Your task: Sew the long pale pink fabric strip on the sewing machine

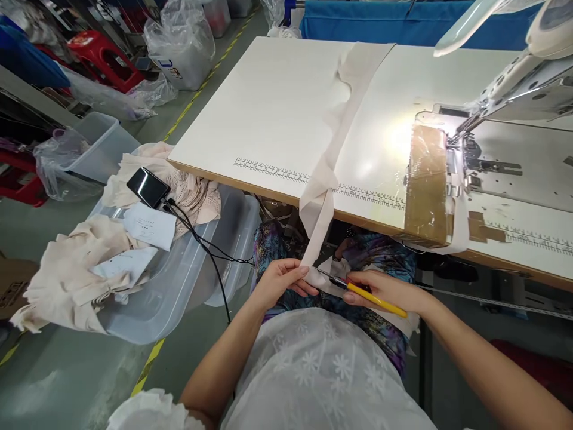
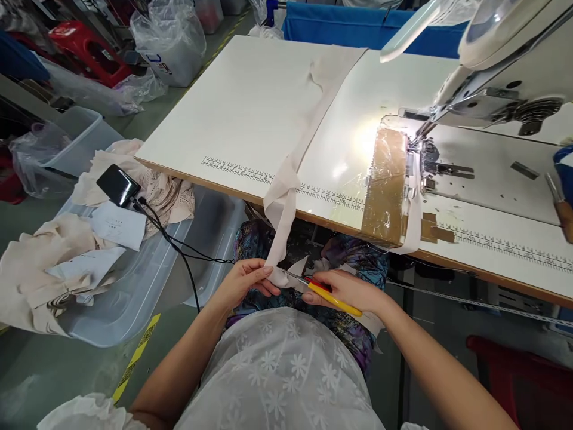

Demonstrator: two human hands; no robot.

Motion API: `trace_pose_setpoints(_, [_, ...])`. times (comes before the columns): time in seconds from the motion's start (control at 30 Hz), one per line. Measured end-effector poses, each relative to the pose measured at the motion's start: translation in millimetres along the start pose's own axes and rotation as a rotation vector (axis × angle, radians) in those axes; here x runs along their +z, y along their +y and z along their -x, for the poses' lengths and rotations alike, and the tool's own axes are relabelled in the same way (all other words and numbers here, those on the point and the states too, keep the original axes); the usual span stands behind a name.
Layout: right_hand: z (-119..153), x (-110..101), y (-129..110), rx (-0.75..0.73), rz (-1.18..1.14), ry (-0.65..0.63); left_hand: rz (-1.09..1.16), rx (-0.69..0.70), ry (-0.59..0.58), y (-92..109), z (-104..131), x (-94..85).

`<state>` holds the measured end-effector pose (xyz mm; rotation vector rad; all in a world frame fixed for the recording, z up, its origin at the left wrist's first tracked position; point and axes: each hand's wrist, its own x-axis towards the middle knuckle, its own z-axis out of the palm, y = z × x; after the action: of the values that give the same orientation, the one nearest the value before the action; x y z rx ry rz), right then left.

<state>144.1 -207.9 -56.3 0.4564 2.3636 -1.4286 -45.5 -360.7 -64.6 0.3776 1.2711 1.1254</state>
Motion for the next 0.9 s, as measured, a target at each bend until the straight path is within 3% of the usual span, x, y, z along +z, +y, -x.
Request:
trace_pose_setpoints(0.4, [-4, 4, -12, 0.069, 0.358, 0.232, 0.017, -0.002, -0.005, 2, -6, 1.7])
trace_pose_setpoints(0.9, [-14, 5, -15, 0.048, 0.412, 0.262, 0.029, -0.004, -0.019, -1, -5, -1.4])
